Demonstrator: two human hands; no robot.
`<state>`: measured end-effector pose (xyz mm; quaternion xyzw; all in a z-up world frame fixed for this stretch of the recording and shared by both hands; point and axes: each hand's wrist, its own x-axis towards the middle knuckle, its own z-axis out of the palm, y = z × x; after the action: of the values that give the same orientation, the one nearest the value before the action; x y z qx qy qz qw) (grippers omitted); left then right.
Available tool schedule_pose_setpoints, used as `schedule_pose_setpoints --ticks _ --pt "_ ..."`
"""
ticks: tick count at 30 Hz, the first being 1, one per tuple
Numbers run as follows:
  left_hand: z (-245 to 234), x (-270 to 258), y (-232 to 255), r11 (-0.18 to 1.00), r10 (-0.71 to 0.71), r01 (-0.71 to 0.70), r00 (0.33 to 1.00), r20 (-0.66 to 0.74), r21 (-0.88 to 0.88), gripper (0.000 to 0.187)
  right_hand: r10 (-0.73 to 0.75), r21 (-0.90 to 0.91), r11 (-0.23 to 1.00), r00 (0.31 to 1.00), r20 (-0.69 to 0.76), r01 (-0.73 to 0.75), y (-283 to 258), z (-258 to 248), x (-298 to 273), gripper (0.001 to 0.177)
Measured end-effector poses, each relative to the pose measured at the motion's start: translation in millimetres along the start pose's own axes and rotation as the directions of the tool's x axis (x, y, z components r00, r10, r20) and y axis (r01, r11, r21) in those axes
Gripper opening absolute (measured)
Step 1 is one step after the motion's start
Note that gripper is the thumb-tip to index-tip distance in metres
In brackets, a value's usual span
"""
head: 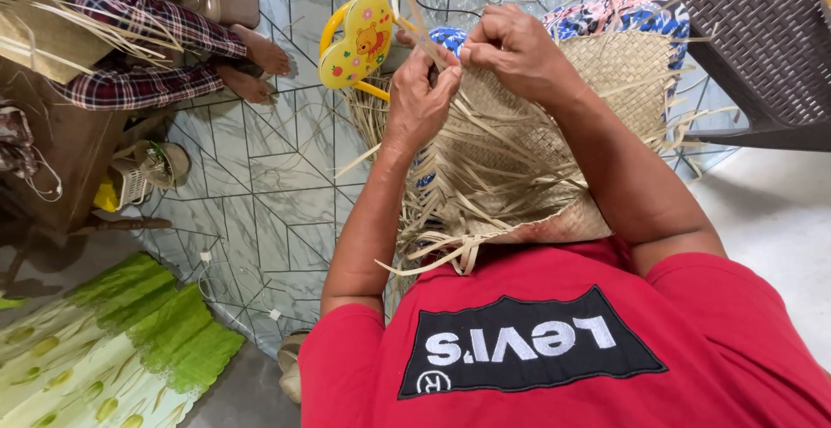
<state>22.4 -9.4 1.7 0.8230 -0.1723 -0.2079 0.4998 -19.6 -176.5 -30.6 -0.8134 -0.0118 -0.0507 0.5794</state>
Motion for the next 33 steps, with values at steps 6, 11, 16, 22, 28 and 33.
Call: schedule_pose_setpoints --ticks 6,11,16,22,28,33 --pt "3.4 -1.5 -1.7 0.991 0.091 -0.084 0.994 -0.064 0.103 0.019 0.038 -0.151 0.988 0.992 0.123 -0.019 -3.1 3.5 30.3 0.027" --pt "2.0 -2.4 -2.8 0.995 -0.031 0.045 0.988 -0.149 0.091 0.017 0.369 -0.137 0.929 0.895 0.252 -0.344 -8.6 12.9 59.6 0.03" --pt "0.2 3.8 -14.4 0.993 -0.094 0.106 0.977 -0.19 0.051 0.014 0.054 0.546 0.773 0.89 0.452 -0.324 -72.3 -29.8 65.6 0.025" --pt "-2.0 7.4 -36.8 0.954 -0.242 0.201 0.955 -0.174 -0.222 0.009 -0.192 0.238 0.959 0.972 0.134 0.156 -19.5 -28.0 54.3 0.011" --pt "-2.7 10.9 -45.9 0.918 -0.302 0.249 0.944 -0.137 -0.31 0.019 0.126 -0.45 0.893 0.964 0.235 -0.007 35.6 9.2 28.5 0.003" --pt "-5.4 9.8 -35.7 0.92 -0.307 0.256 0.941 -0.141 -0.296 0.018 0.04 -0.334 0.942 0.976 0.215 0.035 18.8 11.8 23.8 0.006"
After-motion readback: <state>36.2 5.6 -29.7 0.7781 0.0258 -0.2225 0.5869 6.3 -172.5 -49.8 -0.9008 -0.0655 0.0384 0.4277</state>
